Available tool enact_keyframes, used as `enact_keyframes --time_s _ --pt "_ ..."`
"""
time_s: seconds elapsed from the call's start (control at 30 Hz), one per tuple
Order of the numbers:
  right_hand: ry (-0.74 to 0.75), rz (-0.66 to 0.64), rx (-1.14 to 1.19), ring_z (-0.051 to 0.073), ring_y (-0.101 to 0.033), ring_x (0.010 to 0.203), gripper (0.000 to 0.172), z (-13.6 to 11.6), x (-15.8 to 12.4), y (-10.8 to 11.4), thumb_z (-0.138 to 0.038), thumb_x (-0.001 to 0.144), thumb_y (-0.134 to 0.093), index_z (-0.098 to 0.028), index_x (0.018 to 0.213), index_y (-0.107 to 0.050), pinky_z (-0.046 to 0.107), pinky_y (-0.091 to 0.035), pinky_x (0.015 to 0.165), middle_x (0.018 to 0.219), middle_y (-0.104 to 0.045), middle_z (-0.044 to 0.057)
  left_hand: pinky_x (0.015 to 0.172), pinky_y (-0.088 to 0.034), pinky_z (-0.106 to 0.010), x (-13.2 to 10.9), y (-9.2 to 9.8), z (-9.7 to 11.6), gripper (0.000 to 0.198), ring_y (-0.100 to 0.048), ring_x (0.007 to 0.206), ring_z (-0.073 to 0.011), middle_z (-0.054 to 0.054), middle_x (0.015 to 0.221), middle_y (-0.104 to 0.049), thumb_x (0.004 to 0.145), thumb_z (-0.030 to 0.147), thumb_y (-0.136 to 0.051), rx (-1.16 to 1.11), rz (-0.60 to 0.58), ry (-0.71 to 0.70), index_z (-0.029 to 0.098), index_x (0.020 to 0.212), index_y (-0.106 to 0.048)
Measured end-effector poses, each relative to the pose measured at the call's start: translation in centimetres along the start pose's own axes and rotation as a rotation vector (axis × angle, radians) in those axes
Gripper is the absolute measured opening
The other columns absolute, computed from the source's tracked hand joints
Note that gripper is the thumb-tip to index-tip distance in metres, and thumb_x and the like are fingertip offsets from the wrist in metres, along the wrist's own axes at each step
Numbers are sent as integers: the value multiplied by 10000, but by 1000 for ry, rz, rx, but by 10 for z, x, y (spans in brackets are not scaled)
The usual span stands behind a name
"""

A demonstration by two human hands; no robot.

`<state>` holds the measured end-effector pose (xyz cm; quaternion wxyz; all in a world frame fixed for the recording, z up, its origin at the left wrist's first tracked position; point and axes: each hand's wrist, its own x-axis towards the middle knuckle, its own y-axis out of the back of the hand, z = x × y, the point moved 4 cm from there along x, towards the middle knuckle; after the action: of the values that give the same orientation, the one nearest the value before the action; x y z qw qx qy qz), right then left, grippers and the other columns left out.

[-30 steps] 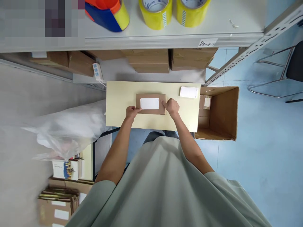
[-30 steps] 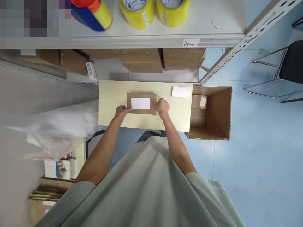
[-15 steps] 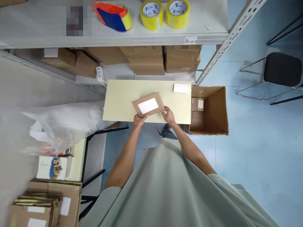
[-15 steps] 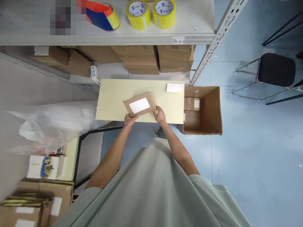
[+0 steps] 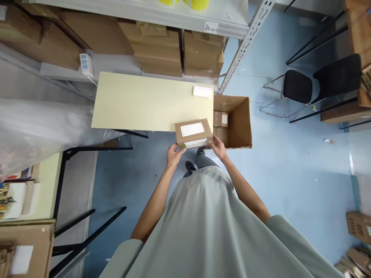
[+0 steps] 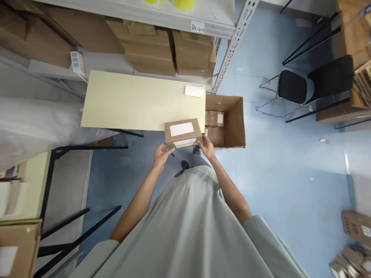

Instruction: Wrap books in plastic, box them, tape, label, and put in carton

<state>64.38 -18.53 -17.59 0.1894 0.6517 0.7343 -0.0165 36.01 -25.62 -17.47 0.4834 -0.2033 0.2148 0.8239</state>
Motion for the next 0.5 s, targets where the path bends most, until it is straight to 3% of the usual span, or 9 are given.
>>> enact_keyframes --time_s 0.1,0.23,0.37,0.5 --pt "-17 71 87 373 -652 1509 902 2 -25 37 -781 844 -810 -193 1516 -678 547 -503 1305 1604 -689 195 1234 -550 -521 -26 -14 -6 459 -718 1385 -349 -146 1353 -810 761 198 -906 -10 -125 -26 185 1205 -793" --pt "-60 156 121 396 -691 1457 831 4 -50 84 -775 833 -827 -208 1433 -724 604 -501 1302 1531 -742 190 1204 -576 -490 -55 -47 -6 530 -719 1382 -326 -142 1444 -772 786 241 -911 -33 -237 5 196 1299 -790" --pt "-112 229 92 401 -728 1406 770 15 -62 128 -791 846 -790 -221 1360 -741 588 -556 1260 1476 -770 198 1207 -569 -432 -71 -97 1 553 -700 1424 -308 -145 1530 -730 764 167 -927 -29 -308 75 209 1298 -794" --pt "-137 267 73 379 -725 1413 786 35 -52 170 -799 866 -743 -211 1387 -718 566 -561 1254 1490 -757 207 1225 -553 -455 -73 -156 12 495 -702 1429 -325 -139 1465 -772 730 101 -937 35 -320 149 212 1196 -811"
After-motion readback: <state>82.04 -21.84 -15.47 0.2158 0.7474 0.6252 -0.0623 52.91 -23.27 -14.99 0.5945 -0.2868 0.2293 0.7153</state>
